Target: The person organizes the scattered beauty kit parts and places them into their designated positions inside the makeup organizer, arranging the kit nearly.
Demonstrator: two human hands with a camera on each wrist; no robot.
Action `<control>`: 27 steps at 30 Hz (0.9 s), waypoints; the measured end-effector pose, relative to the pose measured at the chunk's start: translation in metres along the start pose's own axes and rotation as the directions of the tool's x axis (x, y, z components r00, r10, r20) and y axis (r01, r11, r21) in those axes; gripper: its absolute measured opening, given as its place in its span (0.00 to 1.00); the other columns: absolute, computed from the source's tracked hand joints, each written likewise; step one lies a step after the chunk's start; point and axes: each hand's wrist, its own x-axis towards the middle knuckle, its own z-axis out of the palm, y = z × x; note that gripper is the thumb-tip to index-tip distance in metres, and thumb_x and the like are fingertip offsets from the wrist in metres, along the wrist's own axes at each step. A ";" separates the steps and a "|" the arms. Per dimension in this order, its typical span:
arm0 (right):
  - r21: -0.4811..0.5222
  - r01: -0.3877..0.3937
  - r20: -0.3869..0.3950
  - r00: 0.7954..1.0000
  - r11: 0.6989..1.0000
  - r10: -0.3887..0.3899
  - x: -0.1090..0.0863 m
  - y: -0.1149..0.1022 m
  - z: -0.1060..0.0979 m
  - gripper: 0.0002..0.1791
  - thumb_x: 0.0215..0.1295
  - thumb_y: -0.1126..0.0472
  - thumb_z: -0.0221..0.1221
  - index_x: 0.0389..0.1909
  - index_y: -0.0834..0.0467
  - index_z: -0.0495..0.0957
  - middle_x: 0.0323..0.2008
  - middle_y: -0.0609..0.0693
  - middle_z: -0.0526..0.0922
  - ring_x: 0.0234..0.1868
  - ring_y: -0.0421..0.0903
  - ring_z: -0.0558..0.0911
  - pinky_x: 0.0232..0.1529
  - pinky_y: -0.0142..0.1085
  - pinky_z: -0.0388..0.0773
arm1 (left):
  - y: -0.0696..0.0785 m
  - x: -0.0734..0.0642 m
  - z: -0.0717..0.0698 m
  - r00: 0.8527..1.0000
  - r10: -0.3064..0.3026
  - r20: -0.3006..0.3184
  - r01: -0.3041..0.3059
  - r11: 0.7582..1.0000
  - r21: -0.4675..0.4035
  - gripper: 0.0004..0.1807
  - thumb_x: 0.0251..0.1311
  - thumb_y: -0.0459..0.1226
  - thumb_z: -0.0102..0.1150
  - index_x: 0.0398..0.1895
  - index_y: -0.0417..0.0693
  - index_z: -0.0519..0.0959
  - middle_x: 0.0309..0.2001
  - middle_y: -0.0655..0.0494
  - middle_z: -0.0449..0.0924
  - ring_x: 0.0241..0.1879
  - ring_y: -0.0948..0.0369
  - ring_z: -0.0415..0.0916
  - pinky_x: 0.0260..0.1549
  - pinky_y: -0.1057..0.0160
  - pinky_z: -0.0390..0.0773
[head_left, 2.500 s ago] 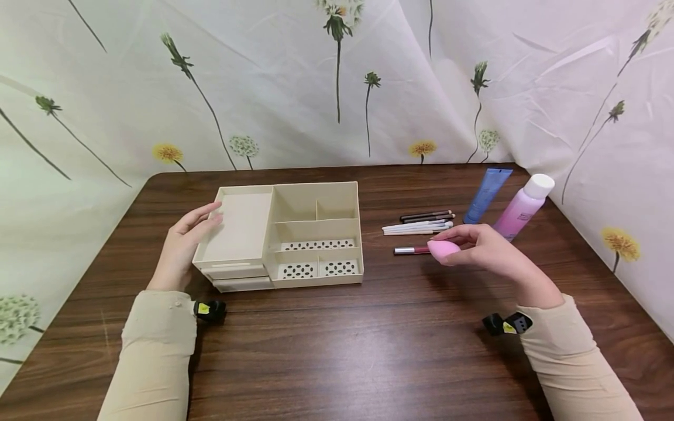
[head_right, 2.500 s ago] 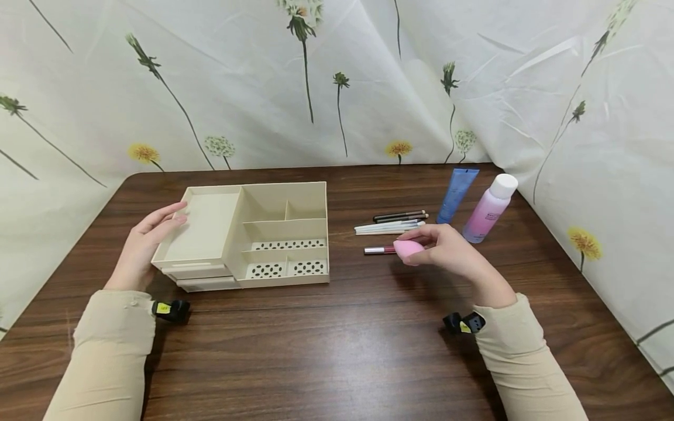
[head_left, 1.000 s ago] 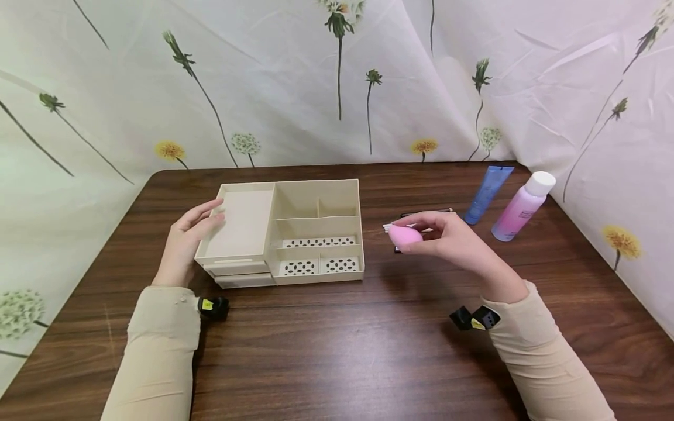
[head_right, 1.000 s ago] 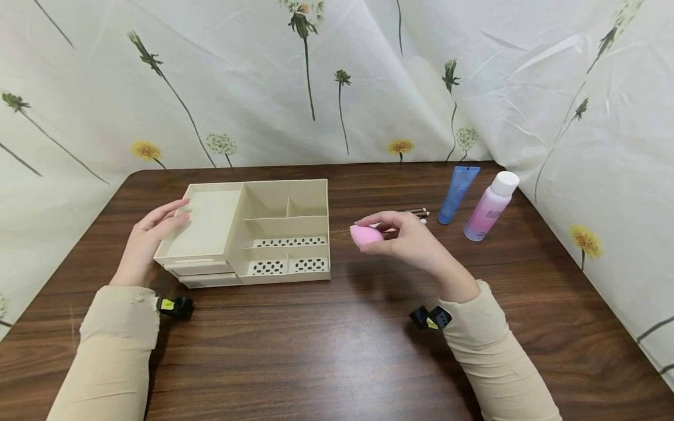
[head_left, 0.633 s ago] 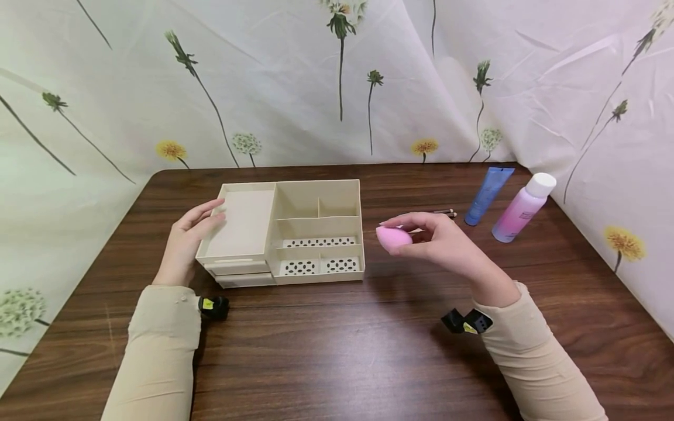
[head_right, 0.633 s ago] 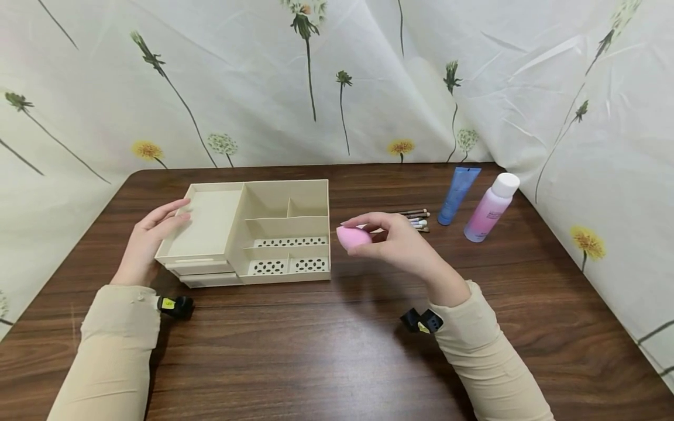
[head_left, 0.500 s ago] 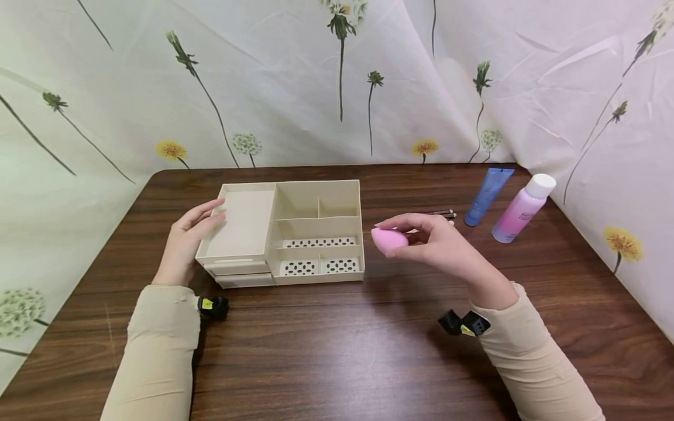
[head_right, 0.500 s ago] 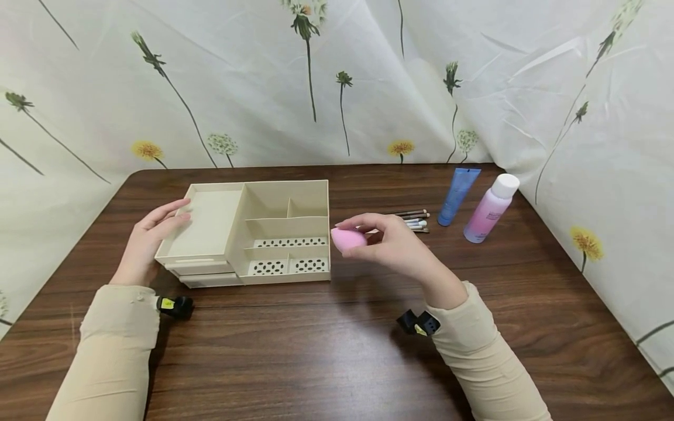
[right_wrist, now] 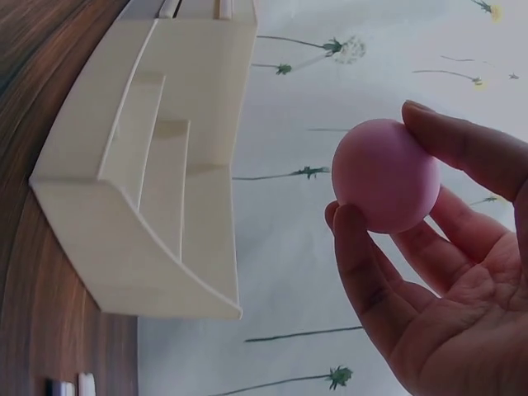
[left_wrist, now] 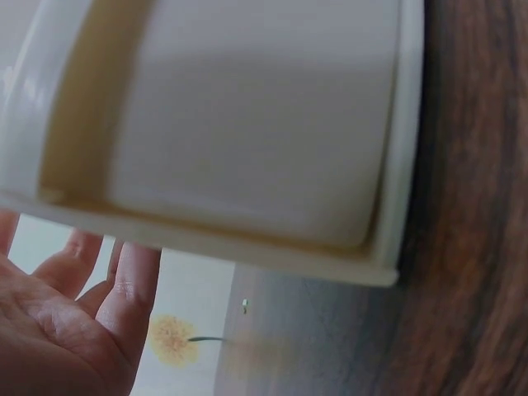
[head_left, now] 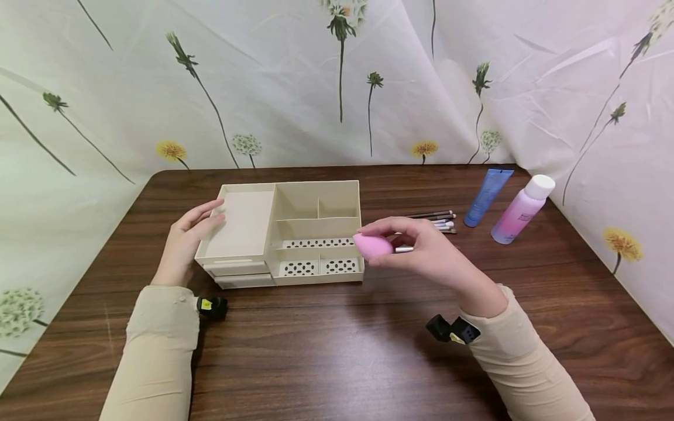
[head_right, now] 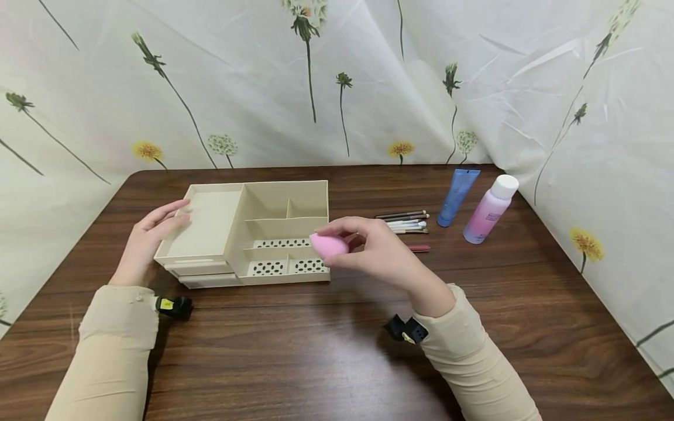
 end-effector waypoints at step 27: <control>0.073 0.027 -0.079 0.997 0.997 -0.021 0.032 -0.002 0.030 0.26 0.54 0.69 0.70 0.57 0.61 0.80 0.53 0.58 0.83 0.41 0.46 0.83 0.48 0.43 0.81 | 0.002 -0.002 0.000 0.999 0.035 0.013 -0.035 0.999 -0.014 0.26 0.62 0.49 0.65 0.64 0.62 0.77 0.53 0.73 0.74 0.57 0.71 0.66 0.64 0.60 0.58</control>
